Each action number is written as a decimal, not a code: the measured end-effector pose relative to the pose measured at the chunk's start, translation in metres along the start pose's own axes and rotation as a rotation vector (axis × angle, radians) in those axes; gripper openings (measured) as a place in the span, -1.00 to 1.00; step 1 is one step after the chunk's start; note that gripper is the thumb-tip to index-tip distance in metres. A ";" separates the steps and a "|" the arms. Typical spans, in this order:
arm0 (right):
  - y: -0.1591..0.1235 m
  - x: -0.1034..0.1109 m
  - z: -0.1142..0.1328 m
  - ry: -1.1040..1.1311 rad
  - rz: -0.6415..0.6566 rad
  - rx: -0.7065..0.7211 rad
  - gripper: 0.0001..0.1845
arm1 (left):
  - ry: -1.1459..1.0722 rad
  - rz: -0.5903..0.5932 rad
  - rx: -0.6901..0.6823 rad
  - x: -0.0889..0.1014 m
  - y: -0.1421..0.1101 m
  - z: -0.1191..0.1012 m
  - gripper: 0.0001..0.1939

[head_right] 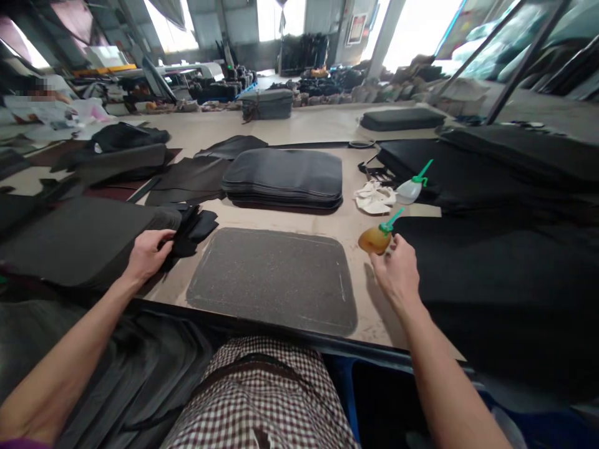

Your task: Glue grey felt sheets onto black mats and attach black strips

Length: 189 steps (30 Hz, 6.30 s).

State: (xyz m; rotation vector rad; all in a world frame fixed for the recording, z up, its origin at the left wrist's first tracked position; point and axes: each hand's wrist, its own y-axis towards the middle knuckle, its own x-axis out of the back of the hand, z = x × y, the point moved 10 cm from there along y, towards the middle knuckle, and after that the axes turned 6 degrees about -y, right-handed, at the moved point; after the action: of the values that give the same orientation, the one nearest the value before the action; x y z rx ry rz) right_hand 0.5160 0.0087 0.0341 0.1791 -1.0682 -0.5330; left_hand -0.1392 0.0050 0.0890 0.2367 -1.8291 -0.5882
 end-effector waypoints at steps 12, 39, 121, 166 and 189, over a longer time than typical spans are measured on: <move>-0.186 -0.047 0.205 1.264 1.006 -0.332 -0.22 | -0.211 0.162 -0.830 0.036 -0.065 -0.322 -0.68; -0.214 -0.030 0.114 0.952 0.626 -0.423 -0.41 | -0.692 0.648 -0.024 -0.203 0.070 -0.284 -0.71; -0.180 -0.012 0.216 0.670 0.579 0.121 -0.74 | -0.050 0.003 -0.228 0.014 0.012 -0.070 -0.73; -0.194 -0.125 0.300 0.636 0.929 0.117 -0.83 | -0.248 0.415 -0.310 -0.191 0.103 -0.115 -0.68; -0.211 -0.150 0.287 0.814 1.045 -0.092 -0.83 | -0.114 0.347 -0.362 -0.188 0.087 -0.135 -0.74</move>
State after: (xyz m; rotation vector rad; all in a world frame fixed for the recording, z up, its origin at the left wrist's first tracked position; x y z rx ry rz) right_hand 0.1415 -0.0659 -0.0279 -0.2381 -0.2322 0.4298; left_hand 0.0604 0.1246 0.0076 -0.3570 -1.7804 -0.6811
